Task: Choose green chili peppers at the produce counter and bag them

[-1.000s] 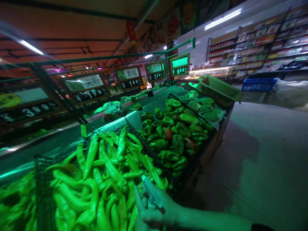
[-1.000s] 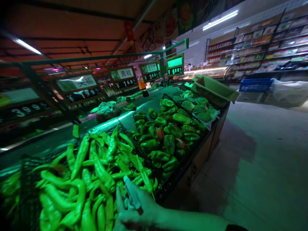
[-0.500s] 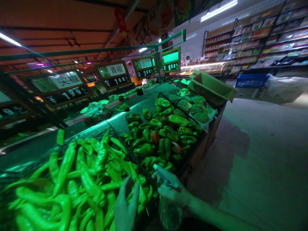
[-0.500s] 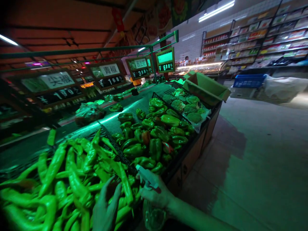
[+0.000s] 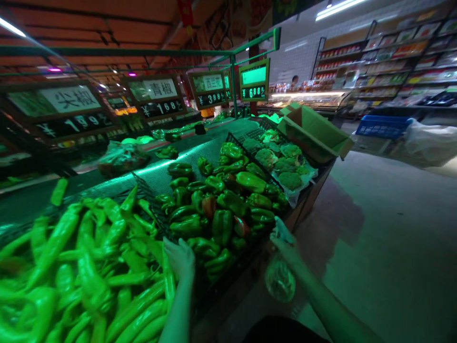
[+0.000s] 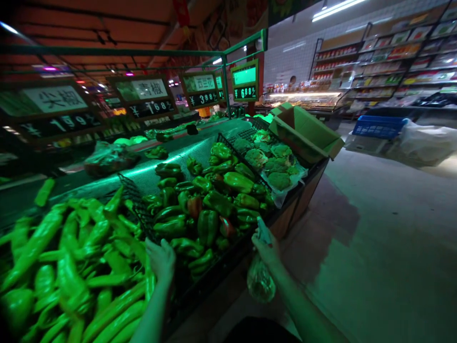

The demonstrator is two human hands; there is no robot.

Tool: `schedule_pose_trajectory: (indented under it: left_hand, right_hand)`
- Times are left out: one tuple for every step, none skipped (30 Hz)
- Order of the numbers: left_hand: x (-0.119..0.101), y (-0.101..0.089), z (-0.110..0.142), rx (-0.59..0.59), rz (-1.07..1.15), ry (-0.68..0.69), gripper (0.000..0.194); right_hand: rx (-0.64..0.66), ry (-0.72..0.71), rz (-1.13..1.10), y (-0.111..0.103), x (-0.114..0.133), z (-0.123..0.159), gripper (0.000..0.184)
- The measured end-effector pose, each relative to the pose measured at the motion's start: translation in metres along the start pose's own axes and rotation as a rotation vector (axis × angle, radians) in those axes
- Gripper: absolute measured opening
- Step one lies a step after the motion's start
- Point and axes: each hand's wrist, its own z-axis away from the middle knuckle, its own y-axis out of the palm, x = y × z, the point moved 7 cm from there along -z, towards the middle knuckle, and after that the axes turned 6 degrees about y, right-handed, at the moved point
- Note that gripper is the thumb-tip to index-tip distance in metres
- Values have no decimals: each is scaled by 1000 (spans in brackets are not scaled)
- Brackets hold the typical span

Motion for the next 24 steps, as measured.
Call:
schedule_pose_trajectory:
  left_hand:
    - [-1,-1,0,4,-14,6,65]
    - [-1,-1,0,7,-28,7,65]
    - [-1,-2,0,7,-42,2,64]
    - [0,-2,0,6,-57,-7,64]
    - [0,-3,0,3,-73,-22,63]
    - [1,-3,1,2,-87,-36,62]
    - [1,-4,1,2,-100,-48,61]
    - [1,-5,1,2,-111,-58,61]
    - [1,-6,2,3,-120,-68,60]
    - [1,-6,2,6,-128,-79,60]
    - [2,-7,3,8,-136,-92,59]
    - [2,-8,3,10,-142,-102,59]
    - [2,-9,3,10,-147,-111,59]
    - [2,-10,3,9,-150,-116,59]
    - [2,-11,3,7,-154,-117,58]
    - [2,-11,3,4,-157,-116,58]
    - [2,-12,3,2,-161,-114,57]
    - [1,-12,3,1,-164,-114,57]
    - [1,-12,2,1,-167,-114,57]
    - [1,-12,2,2,-171,-116,57]
    - [1,-12,2,3,-174,-118,57]
    - [1,-12,1,5,-177,-122,57]
    - [1,-12,1,7,-179,-126,57]
    - [0,-11,1,8,-181,-130,57]
  right_hand:
    - [-61,-12,-14,-18,4,-14,65]
    - [-97,-21,-11,-32,7,-25,69]
    - [-101,-30,14,-41,9,-33,70]
    - [-75,-47,60,-44,12,-39,69]
    - [-28,-75,121,-42,15,-41,65]
    - [43,-111,192,-34,19,-39,61]
    - [130,-150,264,-22,24,-33,55]
    - [232,-186,330,-5,28,-24,51]
    - [349,-212,381,15,32,-11,47]
    - [462,-229,423,36,36,4,45]
    - [591,-243,469,59,39,21,45]
    - [710,-270,517,82,43,39,47]
    - [791,-310,587,102,46,55,46]
    - [877,-353,659,120,48,71,49]
    - [942,-393,701,136,51,84,52]
    - [984,-412,731,147,52,93,54]
    - [1004,-408,741,154,52,98,55]
    - [997,-386,733,157,51,97,55]
    - [969,-351,711,156,51,92,53]
    - [924,-311,678,151,50,82,51]
    - [867,-276,629,142,50,69,48]
    - [803,-248,567,130,50,54,44]
    - [740,-216,497,116,51,37,41]
    - [676,-182,422,99,52,18,40]
